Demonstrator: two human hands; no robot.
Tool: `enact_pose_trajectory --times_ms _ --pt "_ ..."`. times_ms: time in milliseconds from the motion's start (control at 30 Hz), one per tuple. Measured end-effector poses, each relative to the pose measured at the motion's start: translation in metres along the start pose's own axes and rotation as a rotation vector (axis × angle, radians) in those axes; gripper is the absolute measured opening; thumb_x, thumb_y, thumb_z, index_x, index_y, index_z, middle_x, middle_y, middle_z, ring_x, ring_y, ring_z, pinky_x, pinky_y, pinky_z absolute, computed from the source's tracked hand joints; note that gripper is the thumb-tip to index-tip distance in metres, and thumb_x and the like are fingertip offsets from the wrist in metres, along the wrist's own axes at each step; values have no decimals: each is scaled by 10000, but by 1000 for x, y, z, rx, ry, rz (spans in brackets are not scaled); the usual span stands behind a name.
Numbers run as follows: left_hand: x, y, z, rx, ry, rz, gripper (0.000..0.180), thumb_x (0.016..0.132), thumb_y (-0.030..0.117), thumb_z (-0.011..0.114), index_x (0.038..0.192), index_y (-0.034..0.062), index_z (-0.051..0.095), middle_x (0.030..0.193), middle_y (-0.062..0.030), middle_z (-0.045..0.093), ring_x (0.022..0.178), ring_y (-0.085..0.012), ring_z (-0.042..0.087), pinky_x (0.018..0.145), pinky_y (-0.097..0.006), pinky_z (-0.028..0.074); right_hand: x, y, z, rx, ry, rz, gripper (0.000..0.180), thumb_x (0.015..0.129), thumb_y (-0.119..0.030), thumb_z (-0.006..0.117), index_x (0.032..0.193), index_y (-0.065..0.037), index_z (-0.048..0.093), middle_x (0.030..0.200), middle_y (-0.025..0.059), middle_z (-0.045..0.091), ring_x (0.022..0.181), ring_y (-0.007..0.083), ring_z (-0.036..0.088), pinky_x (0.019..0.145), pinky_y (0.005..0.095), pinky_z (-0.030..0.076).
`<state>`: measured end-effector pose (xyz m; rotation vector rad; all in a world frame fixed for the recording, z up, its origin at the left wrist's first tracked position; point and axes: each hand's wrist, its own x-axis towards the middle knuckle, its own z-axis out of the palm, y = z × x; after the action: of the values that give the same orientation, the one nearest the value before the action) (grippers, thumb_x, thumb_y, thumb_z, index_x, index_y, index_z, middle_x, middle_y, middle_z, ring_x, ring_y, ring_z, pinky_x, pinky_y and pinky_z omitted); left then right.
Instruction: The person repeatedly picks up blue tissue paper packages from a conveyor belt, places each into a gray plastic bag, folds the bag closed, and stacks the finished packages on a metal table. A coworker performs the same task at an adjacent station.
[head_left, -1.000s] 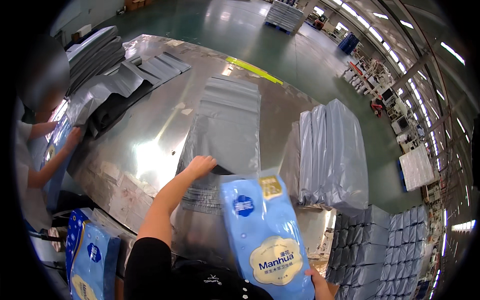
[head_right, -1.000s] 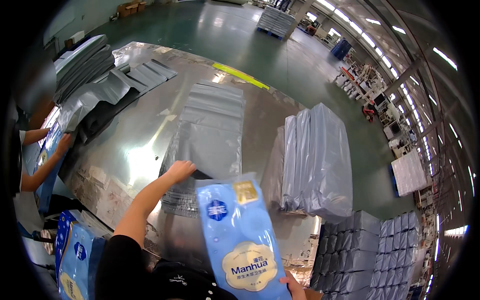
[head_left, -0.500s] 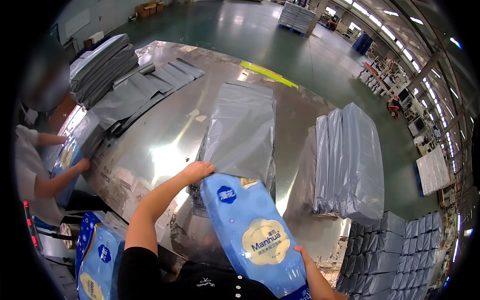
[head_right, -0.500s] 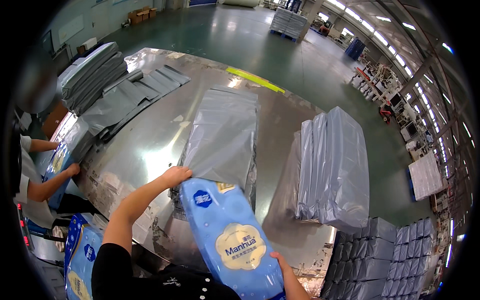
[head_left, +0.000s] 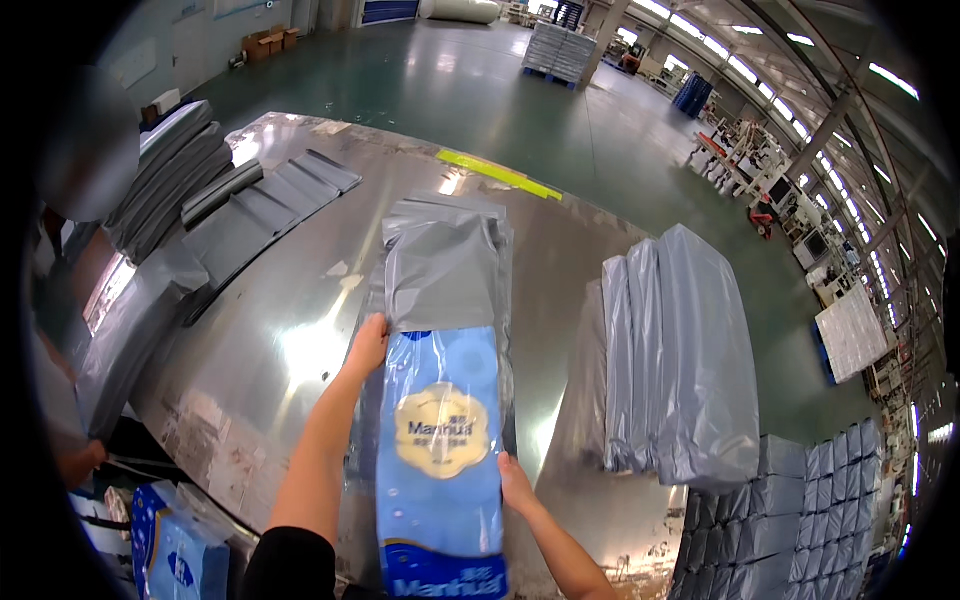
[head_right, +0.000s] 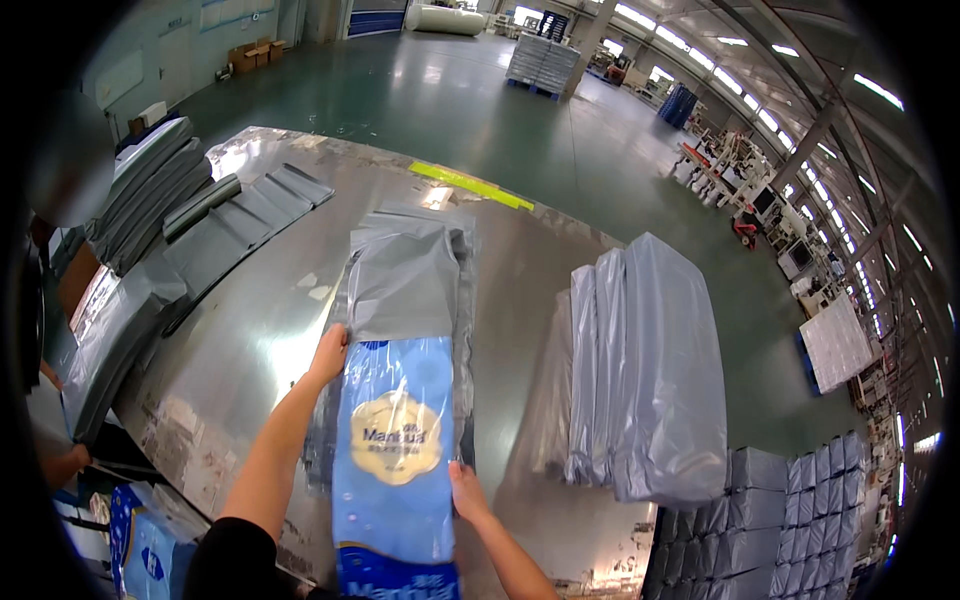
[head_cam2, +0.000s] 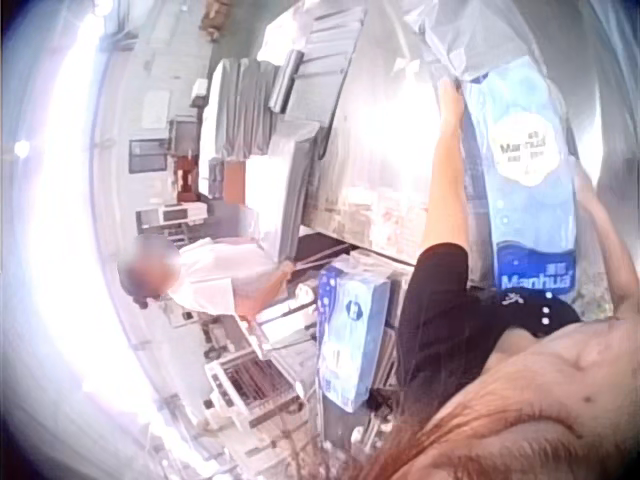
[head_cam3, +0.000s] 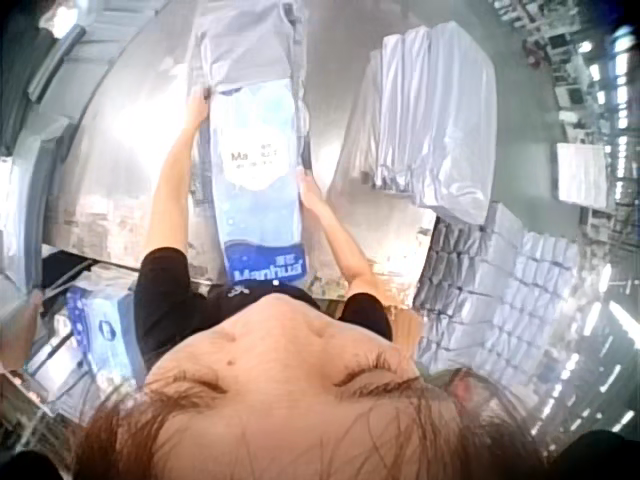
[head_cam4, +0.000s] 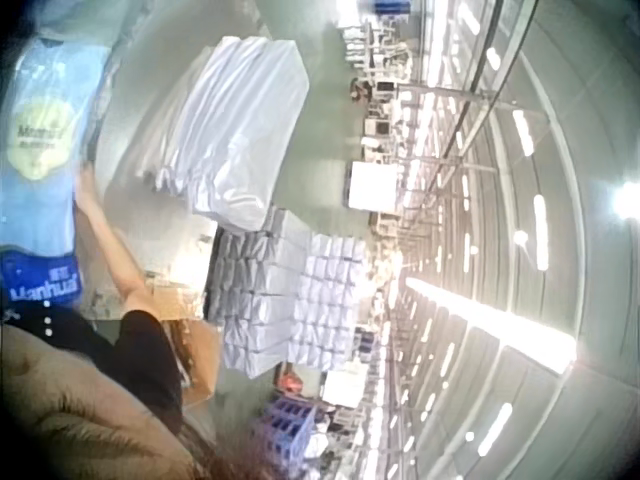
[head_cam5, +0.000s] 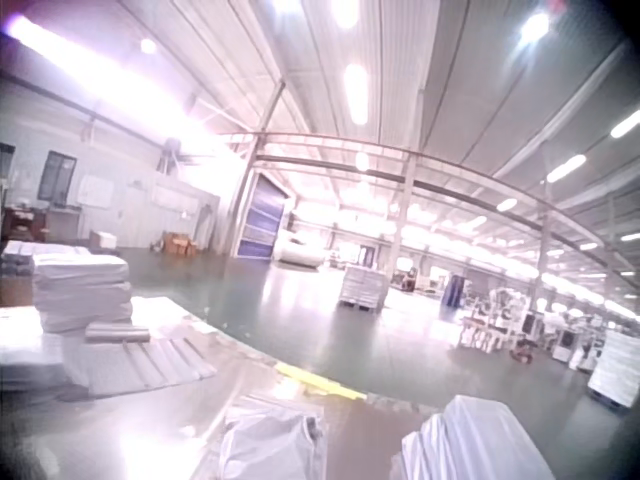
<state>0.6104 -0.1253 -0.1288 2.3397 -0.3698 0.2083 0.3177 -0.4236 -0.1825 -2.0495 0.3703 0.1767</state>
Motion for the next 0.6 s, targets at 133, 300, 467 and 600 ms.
enact_pose_trajectory --times_ms 133,300,467,600 --pt "20 -33 25 -157 216 -145 343 792 109 643 1088 16 494 960 -188 547 929 -381 588 796 -453 476 108 -86 -33 -96 386 -302 490 901 -265 574 1304 -4 476 1271 212 511 1199 377 484 991 413 403" --pt "62 -68 63 -182 -1 -158 358 805 168 610 1128 19 568 1001 -234 633 865 -399 630 769 -432 492 251 -104 -16 -231 371 -234 371 835 -162 599 1164 9 583 1107 257 600 1053 409 573 871 425 467" --pt "45 -65 48 -198 -174 -184 265 766 147 610 991 11 645 946 -253 642 902 -406 622 768 -435 491 252 -82 -1 -173 223 -280 189 807 -104 581 930 18 655 896 275 635 852 442 620 715 463 497" --pt "-45 -48 -14 147 -648 6 253 734 99 636 978 42 671 899 -222 658 870 -378 639 761 -436 508 166 -78 -29 -552 -152 -463 154 746 -31 565 874 11 641 859 254 627 829 434 608 716 464 500"
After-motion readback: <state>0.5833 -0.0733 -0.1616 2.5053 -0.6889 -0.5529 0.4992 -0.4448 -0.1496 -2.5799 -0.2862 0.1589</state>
